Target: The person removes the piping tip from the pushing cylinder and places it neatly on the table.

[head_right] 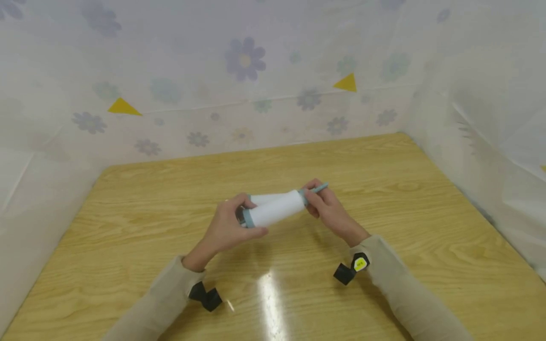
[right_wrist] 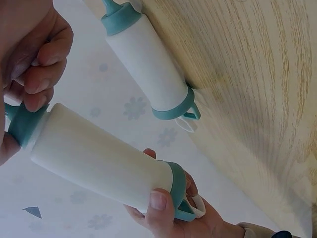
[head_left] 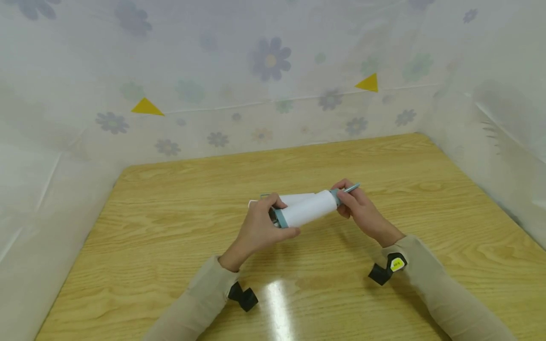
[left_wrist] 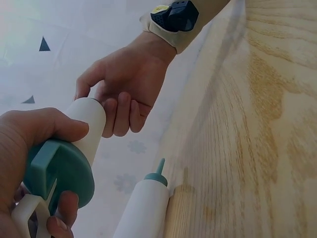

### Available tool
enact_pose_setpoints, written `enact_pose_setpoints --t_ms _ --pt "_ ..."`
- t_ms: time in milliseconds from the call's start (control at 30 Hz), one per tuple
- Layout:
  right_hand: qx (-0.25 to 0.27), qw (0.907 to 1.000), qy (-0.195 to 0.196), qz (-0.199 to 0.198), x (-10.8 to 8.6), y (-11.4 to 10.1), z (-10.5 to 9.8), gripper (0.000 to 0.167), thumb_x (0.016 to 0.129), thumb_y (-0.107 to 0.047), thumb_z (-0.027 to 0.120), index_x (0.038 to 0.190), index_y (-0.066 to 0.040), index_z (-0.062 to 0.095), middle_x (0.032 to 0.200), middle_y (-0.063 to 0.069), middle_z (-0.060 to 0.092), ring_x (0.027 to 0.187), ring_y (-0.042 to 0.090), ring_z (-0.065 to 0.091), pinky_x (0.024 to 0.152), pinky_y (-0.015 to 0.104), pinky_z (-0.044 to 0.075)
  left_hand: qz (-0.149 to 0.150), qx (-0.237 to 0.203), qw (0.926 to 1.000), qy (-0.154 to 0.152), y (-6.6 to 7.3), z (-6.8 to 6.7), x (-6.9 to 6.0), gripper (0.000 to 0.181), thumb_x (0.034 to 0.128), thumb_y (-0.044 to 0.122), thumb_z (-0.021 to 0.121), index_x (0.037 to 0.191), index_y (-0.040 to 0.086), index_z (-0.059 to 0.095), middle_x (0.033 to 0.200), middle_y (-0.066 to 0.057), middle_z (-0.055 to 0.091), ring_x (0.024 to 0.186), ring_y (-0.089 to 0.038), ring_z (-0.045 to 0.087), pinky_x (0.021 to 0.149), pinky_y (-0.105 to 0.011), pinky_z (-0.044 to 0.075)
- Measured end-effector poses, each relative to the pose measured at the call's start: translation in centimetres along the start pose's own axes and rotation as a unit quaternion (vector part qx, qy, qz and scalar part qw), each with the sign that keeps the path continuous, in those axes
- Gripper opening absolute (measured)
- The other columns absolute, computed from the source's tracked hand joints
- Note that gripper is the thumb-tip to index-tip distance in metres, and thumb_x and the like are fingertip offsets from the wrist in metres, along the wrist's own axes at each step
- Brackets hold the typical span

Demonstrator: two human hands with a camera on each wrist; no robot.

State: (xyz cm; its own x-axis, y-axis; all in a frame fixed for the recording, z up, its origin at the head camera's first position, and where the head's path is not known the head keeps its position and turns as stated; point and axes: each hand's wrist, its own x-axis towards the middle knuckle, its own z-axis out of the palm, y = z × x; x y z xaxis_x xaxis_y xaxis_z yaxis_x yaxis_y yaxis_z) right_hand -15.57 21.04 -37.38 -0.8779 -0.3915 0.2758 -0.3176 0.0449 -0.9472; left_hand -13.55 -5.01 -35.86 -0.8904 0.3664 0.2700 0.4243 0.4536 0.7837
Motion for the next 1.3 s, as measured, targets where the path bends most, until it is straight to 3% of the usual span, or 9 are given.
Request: enact_pose_setpoints --t_ms 367,533,800,1033,1167,1300 --pt "0.040 0.9989 -0.003 -0.023 -0.04 -0.13 0.00 0.021 0.105 -0.017 0.028 0.104 -0.016 0.050 0.078 -0.005 0.045 0.059 0.019 0.031 0.053 0.033 0.024 -0.038 -0.053 0.9974 -0.032 0.33 -0.29 0.04 0.040 0.0682 0.021 0.087 0.092 0.007 0.059 0.105 -0.013 0.062 0.085 -0.023 0.061 0.064 -0.026 0.051" --pt "0.073 0.9974 -0.002 -0.001 -0.03 -0.22 0.02 0.022 0.103 -0.016 0.029 0.103 -0.017 0.051 0.078 -0.007 0.047 0.060 0.013 0.034 0.055 0.033 0.022 -0.040 -0.050 0.9975 -0.032 0.39 -0.30 0.07 0.040 0.0682 0.021 0.087 0.093 0.007 0.060 0.106 -0.013 0.063 0.085 -0.022 0.062 0.064 -0.026 0.051" --pt "0.167 0.9851 -0.003 0.041 0.21 -0.07 -0.09 0.028 0.103 -0.016 0.027 0.099 -0.019 0.055 0.077 -0.010 0.051 0.059 0.005 0.036 0.057 0.033 0.018 -0.035 -0.057 0.9972 -0.032 0.31 -0.29 0.08 0.039 0.0689 0.021 0.087 0.093 0.007 0.059 0.106 -0.013 0.063 0.085 -0.025 0.063 0.065 -0.027 0.052" --pt "0.183 0.9818 -0.005 0.053 0.28 0.31 -0.31 0.030 0.102 -0.017 0.024 0.097 -0.020 0.053 0.073 -0.011 0.050 0.057 0.003 0.037 0.057 0.033 0.015 -0.024 -0.038 0.9981 -0.042 0.11 -0.35 0.06 0.039 0.0695 0.021 0.086 0.094 0.008 0.059 0.105 -0.013 0.063 0.083 -0.023 0.063 0.064 -0.025 0.052" --pt "0.194 0.9794 -0.001 0.056 0.26 0.48 -0.43 0.029 0.102 -0.018 0.024 0.098 -0.019 0.053 0.073 -0.011 0.052 0.057 0.001 0.040 0.055 0.030 0.018 -0.019 -0.025 0.9973 -0.067 0.05 -0.46 0.10 0.037 0.0695 0.020 0.085 0.093 0.008 0.058 0.105 -0.013 0.064 0.080 -0.020 0.062 0.062 -0.024 0.051" --pt "0.206 0.9773 -0.008 0.050 0.30 0.68 -0.53 0.031 0.103 -0.018 0.023 0.098 -0.019 0.053 0.069 -0.009 0.051 0.055 0.005 0.037 0.054 0.032 0.017 -0.014 0.015 0.9953 -0.095 -0.11 -0.44 0.12 0.036 0.0681 0.021 0.085 0.089 0.011 0.058 0.100 -0.009 0.065 0.076 -0.015 0.058 0.061 -0.023 0.049"
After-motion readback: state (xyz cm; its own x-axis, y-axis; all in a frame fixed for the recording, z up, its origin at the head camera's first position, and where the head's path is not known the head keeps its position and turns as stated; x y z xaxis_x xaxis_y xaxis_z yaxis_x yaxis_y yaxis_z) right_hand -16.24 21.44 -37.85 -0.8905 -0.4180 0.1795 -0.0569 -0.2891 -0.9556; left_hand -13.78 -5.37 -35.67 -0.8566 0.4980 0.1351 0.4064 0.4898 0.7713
